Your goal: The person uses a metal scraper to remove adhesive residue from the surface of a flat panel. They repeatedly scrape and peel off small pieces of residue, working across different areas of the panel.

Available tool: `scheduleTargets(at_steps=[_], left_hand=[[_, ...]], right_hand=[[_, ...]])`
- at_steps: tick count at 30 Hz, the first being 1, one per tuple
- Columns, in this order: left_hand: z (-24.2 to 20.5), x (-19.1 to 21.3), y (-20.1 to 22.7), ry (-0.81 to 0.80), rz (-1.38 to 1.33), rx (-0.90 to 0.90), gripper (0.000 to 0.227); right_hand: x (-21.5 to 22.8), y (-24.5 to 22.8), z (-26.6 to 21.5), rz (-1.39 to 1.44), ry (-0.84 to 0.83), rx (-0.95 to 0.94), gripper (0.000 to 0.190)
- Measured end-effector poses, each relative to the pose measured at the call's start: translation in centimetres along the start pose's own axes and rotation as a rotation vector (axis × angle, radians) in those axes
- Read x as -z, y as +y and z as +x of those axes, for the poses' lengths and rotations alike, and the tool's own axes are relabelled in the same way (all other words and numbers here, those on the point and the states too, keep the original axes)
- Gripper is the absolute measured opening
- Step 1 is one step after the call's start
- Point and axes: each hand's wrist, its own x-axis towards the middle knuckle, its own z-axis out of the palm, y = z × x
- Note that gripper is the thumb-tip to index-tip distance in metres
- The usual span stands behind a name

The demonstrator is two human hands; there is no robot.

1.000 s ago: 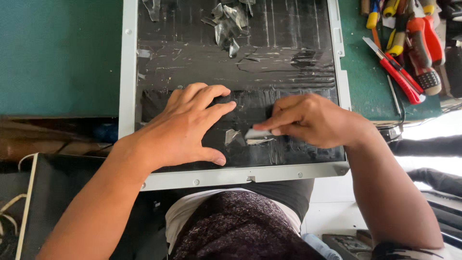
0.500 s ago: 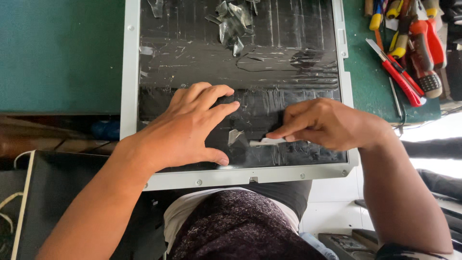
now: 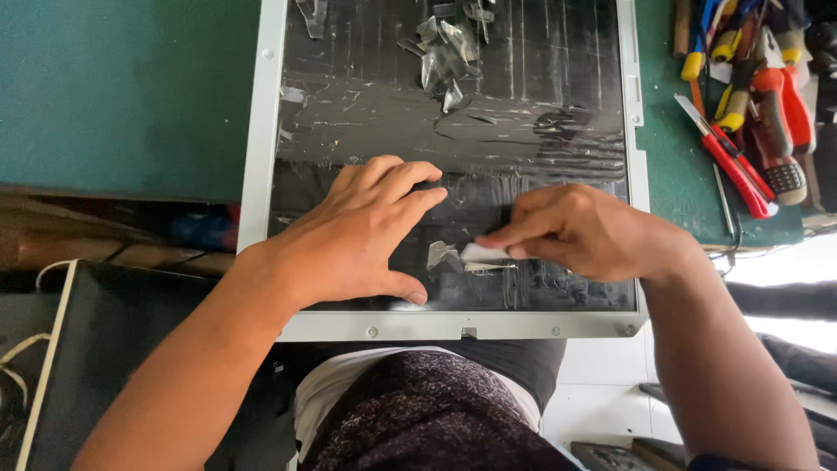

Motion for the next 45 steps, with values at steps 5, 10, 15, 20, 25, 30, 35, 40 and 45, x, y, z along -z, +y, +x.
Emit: scheduleTargets(at_steps=[5, 10, 15, 20, 25, 30, 35, 40, 45], left_hand=[[0.2, -0.4, -0.3, 0.015, 0.024, -0.007, 0.115], [0.2, -0.2, 0.0, 0.002, 0.017, -0.006, 0.111], [-0.1, 0.0, -0.4, -0.011, 0.049, -0.042, 0.115], [-0.3, -0.3, -0.7, -0.003, 0.041, -0.046, 0.117], [-0.1, -0.7, -0.7, -0.011, 0.046, -0.045, 0.121], [-0.1, -0.8, -1.0, -0.011, 0.032, -0.053, 0.117], [-0.1, -0.6, -0.9, 0.004, 0.042, -0.063, 0.116], [-0.2, -0.7, -0.7, 0.001, 0.035, -0.060, 0.119], [0.0, -0.8, -0.8, 0.011, 0.049, -0.059, 0.120]], right_hand=[[-0.1, 0.4, 0.1, 0.057, 0.113, 0.002, 0.037], [-0.9, -0.3, 2.0, -0.029, 0.205, 0.073, 0.037], [0.0, -0.1, 0.4, 0.031, 0.022, 0.028, 0.037], [-0.5, 0.1, 2.2, 0.008, 0.105, 0.030, 0.036], [0.1, -1.1, 1.9, 0.025, -0.032, -0.042, 0.039], [0.7, -0.4, 1.0, 0.108, -0.027, 0.022, 0.036], [-0.2, -0.3, 3.0, 0.002, 0.093, 0.087, 0.037], [-0.1, -1.0, 1.7, 0.027, -0.020, 0.091, 0.040], [-0.1, 0.3, 2.0, -0.015, 0.133, 0.103, 0.037]])
